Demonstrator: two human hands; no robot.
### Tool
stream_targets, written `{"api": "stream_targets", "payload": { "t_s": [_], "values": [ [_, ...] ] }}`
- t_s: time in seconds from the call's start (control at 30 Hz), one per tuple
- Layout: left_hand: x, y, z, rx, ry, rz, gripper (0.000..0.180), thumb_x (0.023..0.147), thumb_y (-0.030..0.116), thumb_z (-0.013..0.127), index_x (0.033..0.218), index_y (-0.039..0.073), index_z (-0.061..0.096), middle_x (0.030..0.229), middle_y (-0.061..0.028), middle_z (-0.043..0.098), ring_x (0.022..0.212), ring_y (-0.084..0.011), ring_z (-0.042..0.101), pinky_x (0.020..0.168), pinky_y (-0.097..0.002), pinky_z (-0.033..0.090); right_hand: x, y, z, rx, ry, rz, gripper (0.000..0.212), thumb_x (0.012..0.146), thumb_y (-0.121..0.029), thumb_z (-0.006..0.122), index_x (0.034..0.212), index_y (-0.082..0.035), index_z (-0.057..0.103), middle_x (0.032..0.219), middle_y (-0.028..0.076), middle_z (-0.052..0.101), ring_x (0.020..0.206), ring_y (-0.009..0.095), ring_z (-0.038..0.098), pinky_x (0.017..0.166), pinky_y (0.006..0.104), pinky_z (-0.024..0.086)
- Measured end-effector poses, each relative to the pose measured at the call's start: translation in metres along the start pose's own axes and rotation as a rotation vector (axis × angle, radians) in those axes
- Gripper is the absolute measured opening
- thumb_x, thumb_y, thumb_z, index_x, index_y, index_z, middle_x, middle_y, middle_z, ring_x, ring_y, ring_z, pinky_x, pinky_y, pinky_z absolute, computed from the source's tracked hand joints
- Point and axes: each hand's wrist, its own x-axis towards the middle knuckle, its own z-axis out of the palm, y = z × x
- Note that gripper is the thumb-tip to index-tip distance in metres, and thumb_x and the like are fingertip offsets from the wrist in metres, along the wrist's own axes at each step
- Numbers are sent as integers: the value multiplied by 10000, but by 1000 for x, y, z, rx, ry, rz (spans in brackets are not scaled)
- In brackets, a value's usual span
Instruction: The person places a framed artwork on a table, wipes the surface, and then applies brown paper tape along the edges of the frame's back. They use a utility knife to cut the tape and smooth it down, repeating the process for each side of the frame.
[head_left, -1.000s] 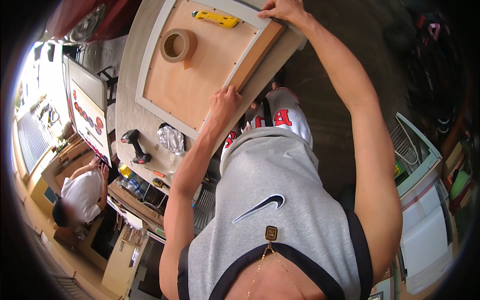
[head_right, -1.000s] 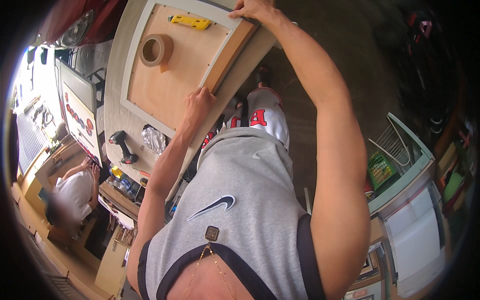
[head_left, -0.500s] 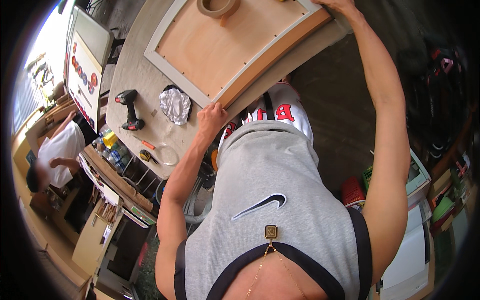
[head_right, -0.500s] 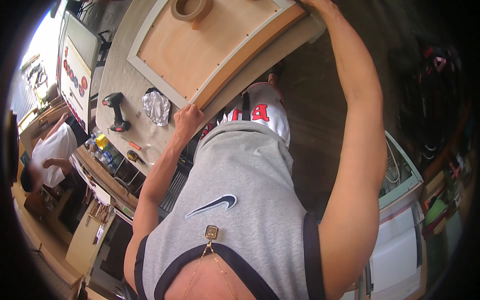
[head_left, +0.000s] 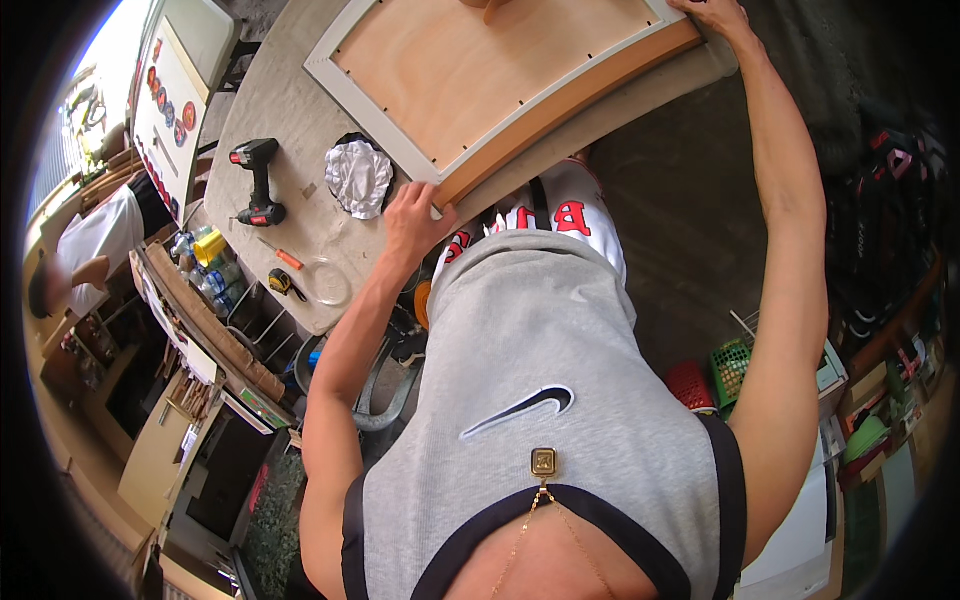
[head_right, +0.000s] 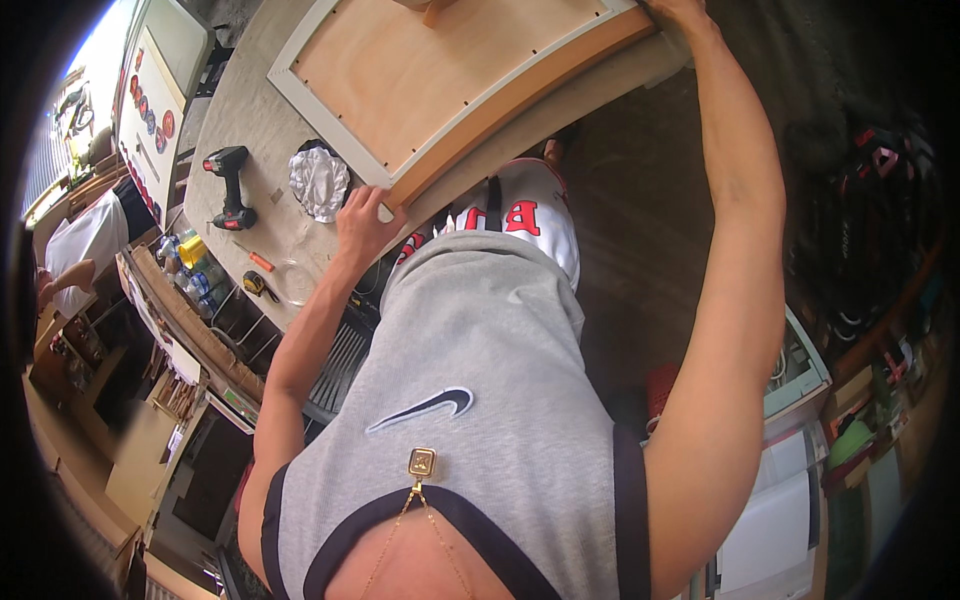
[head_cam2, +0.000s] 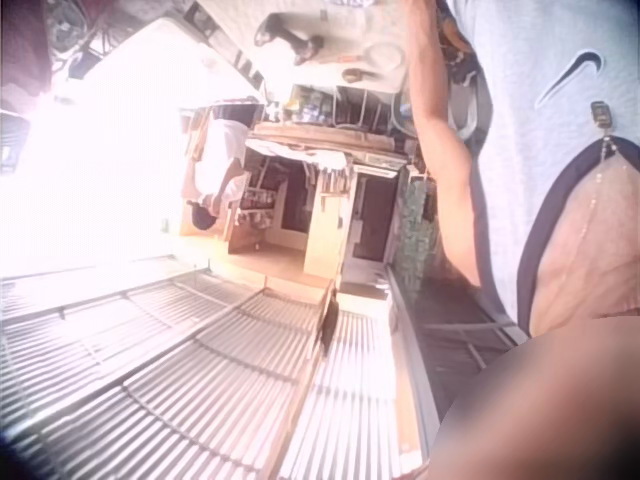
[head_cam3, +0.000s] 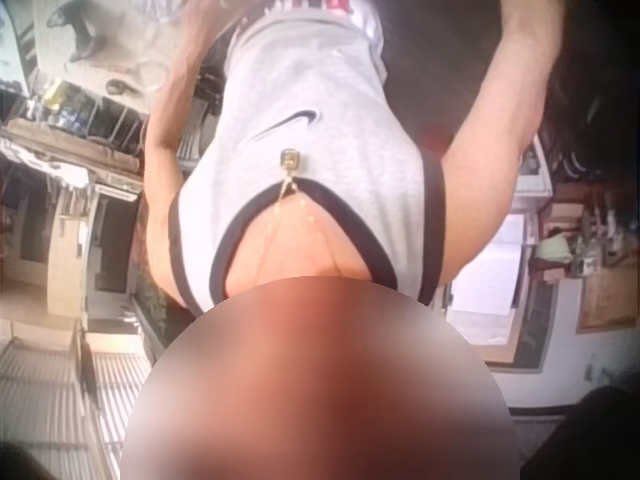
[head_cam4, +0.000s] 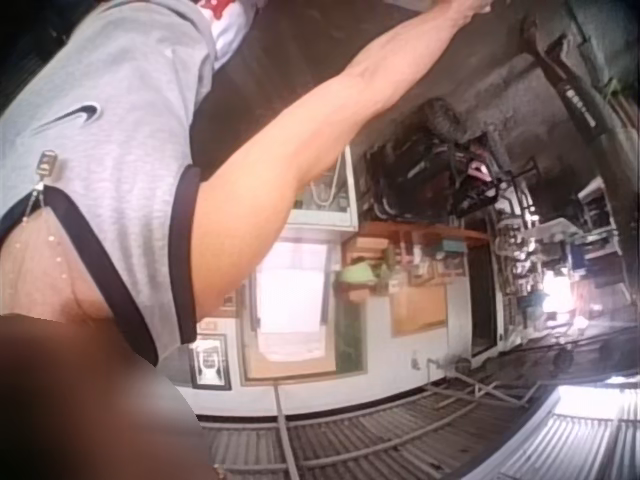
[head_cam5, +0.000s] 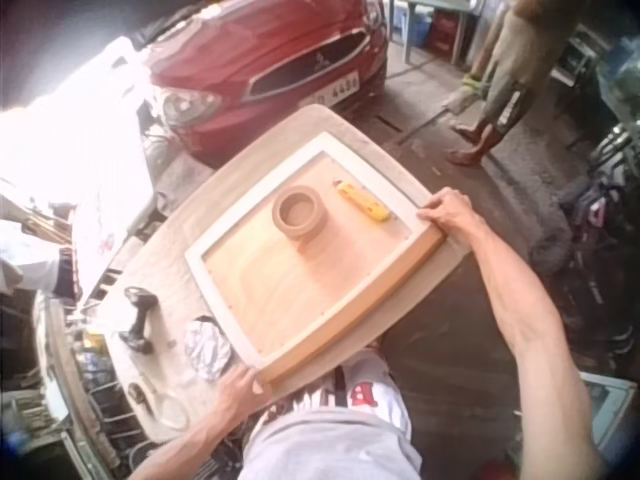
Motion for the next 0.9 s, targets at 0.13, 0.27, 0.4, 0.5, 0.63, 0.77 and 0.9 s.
{"api": "stream_targets", "payload": {
  "t_s": [0.13, 0.27, 0.4, 0.5, 0.63, 0.77, 0.9],
  "values": [
    [11, 5, 15, -12, -30, 2, 239, 674, 143, 689, 891, 68, 625, 886, -77, 621, 853, -247, 625, 673, -361, 531, 7, 7, 0, -63, -14, -31, 363, 706, -358, 776, 975, -117, 754, 954, 101, 729, 915, 249, 698, 862, 340, 524],
    [8, 1, 15, 10, -61, 0, 219, 684, 147, 697, 876, 70, 626, 862, -77, 630, 842, -253, 641, 681, -369, 531, 15, 12, 4, -102, -19, -34, 363, 705, -367, 785, 976, -128, 756, 958, 94, 730, 921, 241, 697, 865, 338, 524],
    [14, 5, 17, 80, -75, -7, 182, 683, 175, 667, 827, 73, 620, 787, -76, 616, 758, -253, 646, 594, -384, 523, 21, 17, 6, -84, -19, -31, 365, 703, -382, 790, 971, -137, 760, 962, 86, 730, 919, 232, 698, 865, 335, 522],
    [20, 8, 20, 106, -128, -24, 156, 680, 177, 660, 781, 72, 605, 743, -82, 613, 708, -262, 647, 570, -392, 517, 24, 20, 6, -97, -36, -21, 373, 698, -386, 796, 968, -132, 760, 959, 85, 731, 915, 226, 699, 858, 336, 521],
    [22, 6, 24, 92, -190, -57, 153, 682, 154, 643, 780, 54, 581, 734, -106, 605, 714, -286, 645, 583, -418, 519, 26, 23, 6, -102, -31, -55, 380, 697, -392, 798, 965, -125, 760, 954, 89, 731, 906, 225, 699, 852, 343, 520],
    [20, 2, 24, 59, -273, -105, 192, 683, 134, 632, 836, 39, 567, 758, -127, 602, 731, -319, 642, 607, -438, 521, 27, 24, 8, -95, -25, -58, 380, 698, -393, 797, 961, -120, 761, 949, 94, 731, 901, 226, 700, 850, 342, 519],
    [19, 1, 18, 48, -350, -102, 250, 689, 111, 622, 911, 32, 541, 840, -154, 601, 771, -343, 639, 646, -433, 524, 27, 25, 9, -105, -15, -71, 378, 697, -391, 798, 955, -116, 761, 943, 104, 730, 893, 228, 701, 841, 338, 521]
  ]
}}
